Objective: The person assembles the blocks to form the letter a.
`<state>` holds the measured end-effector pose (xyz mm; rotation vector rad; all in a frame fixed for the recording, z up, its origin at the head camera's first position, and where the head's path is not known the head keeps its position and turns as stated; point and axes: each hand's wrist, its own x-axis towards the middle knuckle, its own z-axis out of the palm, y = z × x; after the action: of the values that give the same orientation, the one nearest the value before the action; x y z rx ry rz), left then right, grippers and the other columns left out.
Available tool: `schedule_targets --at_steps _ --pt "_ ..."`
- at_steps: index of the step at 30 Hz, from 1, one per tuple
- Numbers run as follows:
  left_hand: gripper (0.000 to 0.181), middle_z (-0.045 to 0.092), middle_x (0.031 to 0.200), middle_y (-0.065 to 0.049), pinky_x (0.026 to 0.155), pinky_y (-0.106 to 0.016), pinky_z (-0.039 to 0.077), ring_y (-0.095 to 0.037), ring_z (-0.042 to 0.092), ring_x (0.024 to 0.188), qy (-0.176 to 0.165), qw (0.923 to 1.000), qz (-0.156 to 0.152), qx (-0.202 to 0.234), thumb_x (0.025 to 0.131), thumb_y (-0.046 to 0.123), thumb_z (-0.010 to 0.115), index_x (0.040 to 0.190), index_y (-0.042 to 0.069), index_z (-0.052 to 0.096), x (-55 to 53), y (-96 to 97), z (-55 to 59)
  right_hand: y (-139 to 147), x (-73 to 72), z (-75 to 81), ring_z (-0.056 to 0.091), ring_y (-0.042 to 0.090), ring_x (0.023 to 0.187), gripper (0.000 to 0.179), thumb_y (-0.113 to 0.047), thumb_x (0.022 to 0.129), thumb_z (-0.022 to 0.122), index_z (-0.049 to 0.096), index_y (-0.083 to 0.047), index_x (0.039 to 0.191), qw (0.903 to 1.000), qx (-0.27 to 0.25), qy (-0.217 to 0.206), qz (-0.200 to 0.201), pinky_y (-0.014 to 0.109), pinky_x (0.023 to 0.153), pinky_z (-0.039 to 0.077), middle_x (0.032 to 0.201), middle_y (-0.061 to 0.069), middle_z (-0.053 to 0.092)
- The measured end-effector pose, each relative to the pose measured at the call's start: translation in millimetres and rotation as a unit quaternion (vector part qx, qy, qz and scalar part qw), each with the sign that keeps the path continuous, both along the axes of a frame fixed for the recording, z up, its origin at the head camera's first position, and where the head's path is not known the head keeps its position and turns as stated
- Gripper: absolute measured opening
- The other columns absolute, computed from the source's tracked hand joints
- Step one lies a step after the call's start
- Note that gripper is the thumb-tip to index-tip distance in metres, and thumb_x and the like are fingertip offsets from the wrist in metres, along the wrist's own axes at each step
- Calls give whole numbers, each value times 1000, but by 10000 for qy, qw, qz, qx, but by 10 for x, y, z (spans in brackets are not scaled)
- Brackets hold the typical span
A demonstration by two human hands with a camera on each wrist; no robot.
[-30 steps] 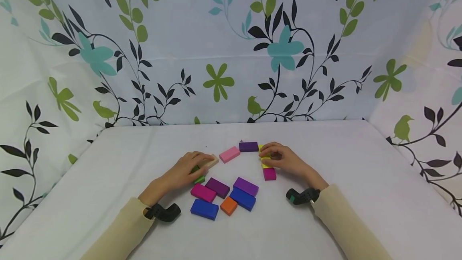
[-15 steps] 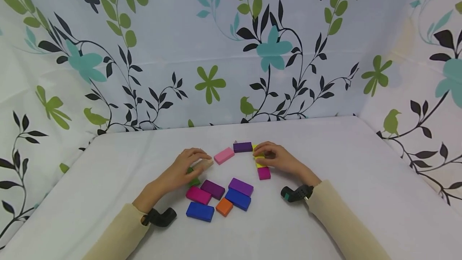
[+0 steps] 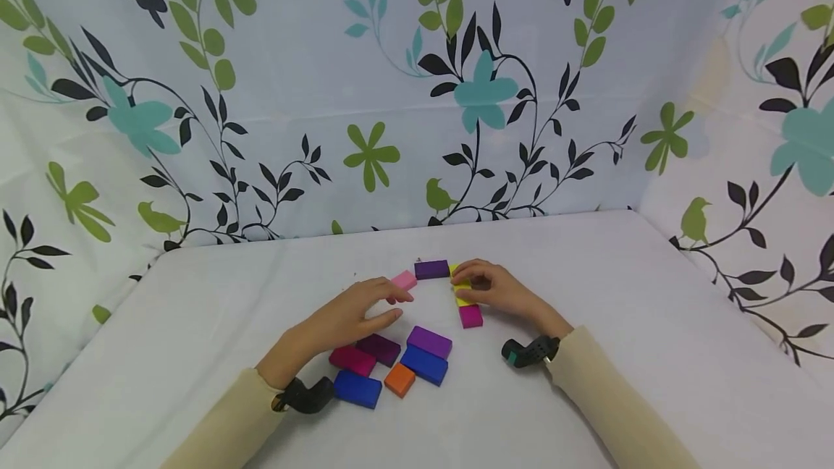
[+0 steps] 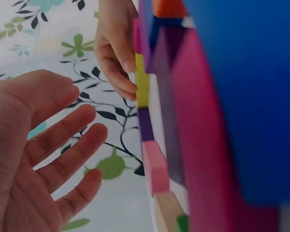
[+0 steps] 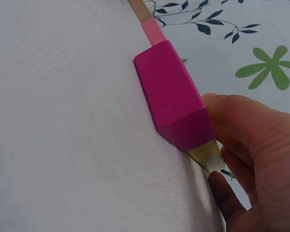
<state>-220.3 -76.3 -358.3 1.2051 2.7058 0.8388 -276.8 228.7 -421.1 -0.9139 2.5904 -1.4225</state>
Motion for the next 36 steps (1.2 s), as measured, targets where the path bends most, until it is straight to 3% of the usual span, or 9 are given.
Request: schedule_targets --at_steps 6,12,18,23,26,32,36 --pt "33 62 124 -1 90 -31 50 -16 57 111 -271 9984 -302 -381 97 26 61 128 17 61 -9 167 31 4 -7 21 50 33 125 27 -14 91 68 68 -9 117 10000 1 28 18 28 99 44 131 12 58" --pt "34 58 127 -2 96 -30 48 -16 54 118 -406 9960 -480 -629 96 21 62 129 18 61 21 194 0 -48 -3 14 50 33 125 26 -15 92 68 68 -9 117 10000 34 42 -26 35 101 45 131 12 58" --pt "38 54 133 -1 101 -32 45 -15 48 125 -448 9920 -427 -1099 93 14 61 131 20 60 42 199 -55 -24 8 3 49 33 127 27 -16 92 68 68 -10 118 9999 92 -13 -70 28 100 44 132 12 57" --pt "37 56 129 -1 103 -34 44 -16 49 123 -511 9908 -410 -1184 94 13 62 130 17 59 51 221 -113 -1 27 25 48 34 128 27 -16 92 67 68 -10 118 9999 101 -75 -115 40 104 43 133 12 56" --pt "36 59 126 -1 102 -33 44 -15 51 120 -376 9912 -395 -1208 94 15 63 130 18 60 40 224 -145 4 33 33 48 34 128 27 -17 92 68 68 -10 118 9999 94 -79 -107 41 104 43 133 12 56" --pt "35 62 120 1 94 -30 47 -11 55 110 109 9911 -266 -1303 93 22 64 129 19 61 18 233 -182 2 30 38 48 34 128 27 -16 92 68 68 -9 118 9999 70 -67 -72 19 99 41 132 12 56" --pt "35 63 117 2 91 -29 48 -11 56 107 321 9902 -117 -1352 93 26 65 128 19 61 21 246 -211 -6 36 40 48 34 128 27 -17 92 68 68 -10 118 9999 67 -112 -110 24 101 42 133 12 56"
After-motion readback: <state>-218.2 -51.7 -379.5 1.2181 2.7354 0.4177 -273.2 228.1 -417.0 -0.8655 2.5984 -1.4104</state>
